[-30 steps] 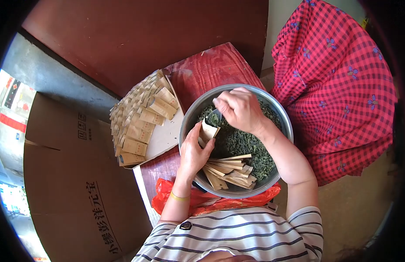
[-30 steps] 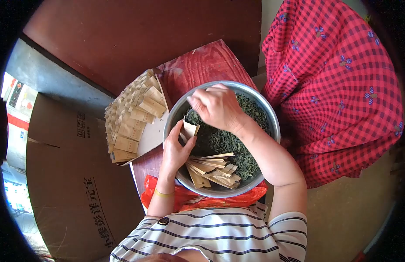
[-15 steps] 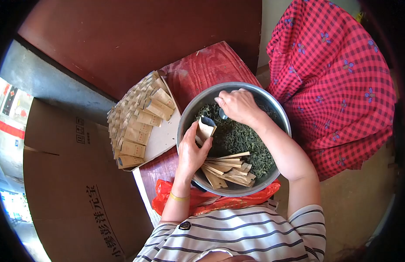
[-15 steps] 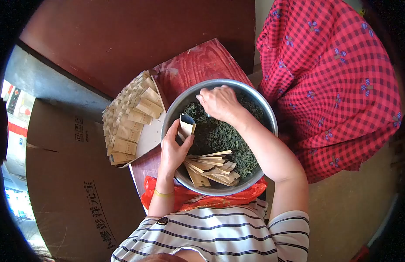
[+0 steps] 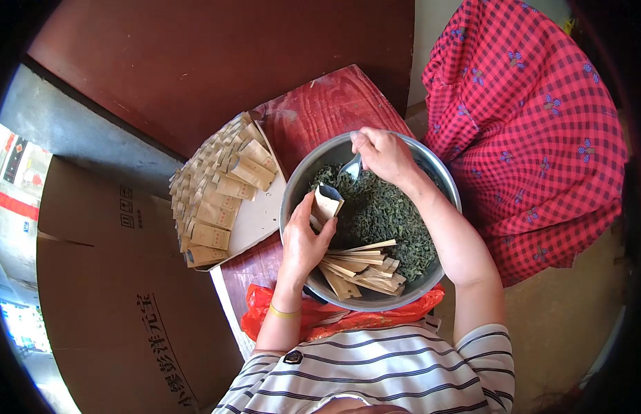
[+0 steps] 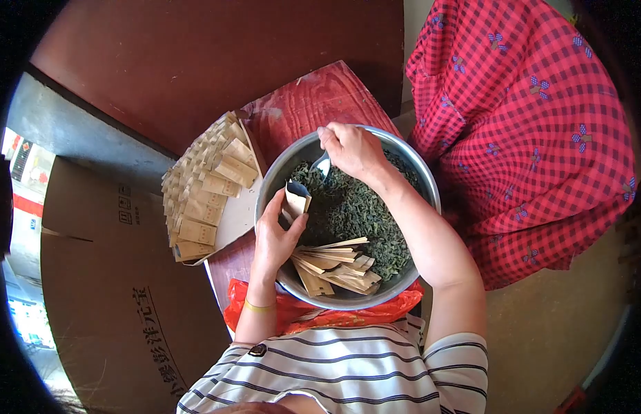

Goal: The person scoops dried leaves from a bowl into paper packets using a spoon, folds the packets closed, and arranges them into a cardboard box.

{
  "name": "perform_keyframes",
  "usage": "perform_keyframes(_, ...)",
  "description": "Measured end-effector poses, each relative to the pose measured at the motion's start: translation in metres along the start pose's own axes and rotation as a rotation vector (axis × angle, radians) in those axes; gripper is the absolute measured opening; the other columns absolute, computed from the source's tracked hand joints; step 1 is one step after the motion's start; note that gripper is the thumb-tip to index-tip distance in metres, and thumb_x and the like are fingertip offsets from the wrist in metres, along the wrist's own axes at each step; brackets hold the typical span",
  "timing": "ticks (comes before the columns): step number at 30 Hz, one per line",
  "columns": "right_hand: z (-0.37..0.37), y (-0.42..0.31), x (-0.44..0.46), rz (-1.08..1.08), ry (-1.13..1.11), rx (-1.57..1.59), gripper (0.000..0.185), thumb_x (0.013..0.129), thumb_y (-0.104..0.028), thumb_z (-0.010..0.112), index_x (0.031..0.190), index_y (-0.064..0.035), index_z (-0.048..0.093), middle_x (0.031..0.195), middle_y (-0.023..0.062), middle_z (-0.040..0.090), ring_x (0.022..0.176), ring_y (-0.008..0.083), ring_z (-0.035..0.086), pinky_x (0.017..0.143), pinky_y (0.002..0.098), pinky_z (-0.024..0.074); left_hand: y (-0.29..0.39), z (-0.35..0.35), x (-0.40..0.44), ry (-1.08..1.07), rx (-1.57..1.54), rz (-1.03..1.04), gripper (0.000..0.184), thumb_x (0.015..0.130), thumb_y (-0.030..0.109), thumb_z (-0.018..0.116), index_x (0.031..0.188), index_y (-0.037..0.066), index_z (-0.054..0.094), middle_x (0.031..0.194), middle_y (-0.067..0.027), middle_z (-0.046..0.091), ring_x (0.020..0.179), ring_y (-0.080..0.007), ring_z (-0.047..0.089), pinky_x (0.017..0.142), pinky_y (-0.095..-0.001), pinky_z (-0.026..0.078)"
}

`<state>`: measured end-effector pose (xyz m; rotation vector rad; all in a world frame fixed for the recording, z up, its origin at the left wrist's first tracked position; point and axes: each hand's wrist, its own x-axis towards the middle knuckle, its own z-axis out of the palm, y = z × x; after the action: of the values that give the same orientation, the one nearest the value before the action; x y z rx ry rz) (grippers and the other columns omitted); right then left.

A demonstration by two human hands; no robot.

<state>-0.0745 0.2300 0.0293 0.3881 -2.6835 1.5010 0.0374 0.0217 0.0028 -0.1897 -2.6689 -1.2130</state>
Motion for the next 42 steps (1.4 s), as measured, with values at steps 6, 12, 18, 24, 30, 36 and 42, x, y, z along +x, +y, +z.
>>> perform_keyframes(6,-0.006,-0.028,-0.014,-0.355,0.206,0.052,0.032,0.101,-0.028,0.053,0.081,-0.0048,0.064,0.066,0.0115,0.066,0.064,0.0316,0.067,0.066,0.0435,0.0514,0.000,-0.002,0.001,-0.042,0.038,-0.016,0.065,0.080,0.018,0.077,0.137,0.000,0.050,0.120,-0.0250,0.064,0.111,-0.0405,0.063,0.094,-0.0444,0.051)
perform_keyframes(12,0.011,-0.037,-0.024,-0.845,0.303,-0.214,0.021,0.095,-0.021,0.062,0.077,-0.0108,0.059,0.058,0.0050,0.060,0.057,0.0254,0.063,0.073,0.0406,0.0488,-0.005,0.001,0.001,-0.024,0.073,0.024,0.066,0.080,0.019,0.078,0.136,-0.002,0.050,0.120,-0.0266,0.064,0.111,-0.0411,0.063,0.094,-0.0455,0.051)
perform_keyframes(18,0.001,-0.022,-0.012,-0.629,0.352,-0.300,0.022,0.095,-0.023,0.061,0.079,-0.0084,0.060,0.062,0.0087,0.064,0.060,0.0290,0.066,0.073,0.0436,0.0498,-0.005,0.000,0.001,-0.024,0.057,0.042,0.066,0.080,0.018,0.078,0.136,-0.001,0.050,0.121,-0.0268,0.063,0.112,-0.0409,0.062,0.095,-0.0451,0.050)
perform_keyframes(24,0.031,0.024,-0.002,-0.206,-0.016,-0.546,0.032,0.100,-0.030,0.051,0.089,-0.0046,0.066,0.073,0.0189,0.069,0.073,0.0402,0.069,0.080,0.0498,0.0526,-0.007,0.003,0.002,-0.024,-0.023,0.014,0.063,0.079,0.011,0.078,0.135,-0.001,0.053,0.115,-0.0184,0.068,0.105,-0.0269,0.066,0.092,-0.0360,0.050)
perform_keyframes(30,0.034,0.022,0.000,0.061,-0.198,-0.259,0.041,0.101,-0.039,0.044,0.095,-0.0048,0.067,0.092,0.0214,0.071,0.095,0.0427,0.067,0.089,0.0545,0.0502,-0.004,0.001,0.001,0.002,-0.004,0.009,0.060,0.080,0.009,0.077,0.134,-0.002,0.054,0.112,-0.0171,0.069,0.099,-0.0243,0.065,0.090,-0.0353,0.050)
perform_keyframes(36,0.008,0.014,0.005,0.104,-0.106,-0.058,0.042,0.103,-0.039,0.047,0.086,-0.0049,0.066,0.062,0.0060,0.066,0.062,0.0175,0.067,0.064,0.0353,0.0504,-0.005,0.002,0.001,-0.015,-0.032,-0.008,0.059,0.080,0.009,0.076,0.134,0.000,0.054,0.113,-0.0170,0.069,0.103,-0.0248,0.066,0.091,-0.0350,0.050)
perform_keyframes(42,-0.008,-0.011,-0.005,-0.101,0.099,0.163,0.043,0.102,-0.038,0.046,0.081,-0.0056,0.065,0.059,0.0064,0.062,0.058,0.0200,0.066,0.059,0.0360,0.0496,-0.002,-0.002,0.001,-0.050,0.016,0.002,0.065,0.081,0.017,0.077,0.137,-0.001,0.050,0.123,-0.0250,0.063,0.114,-0.0393,0.062,0.095,-0.0433,0.051)
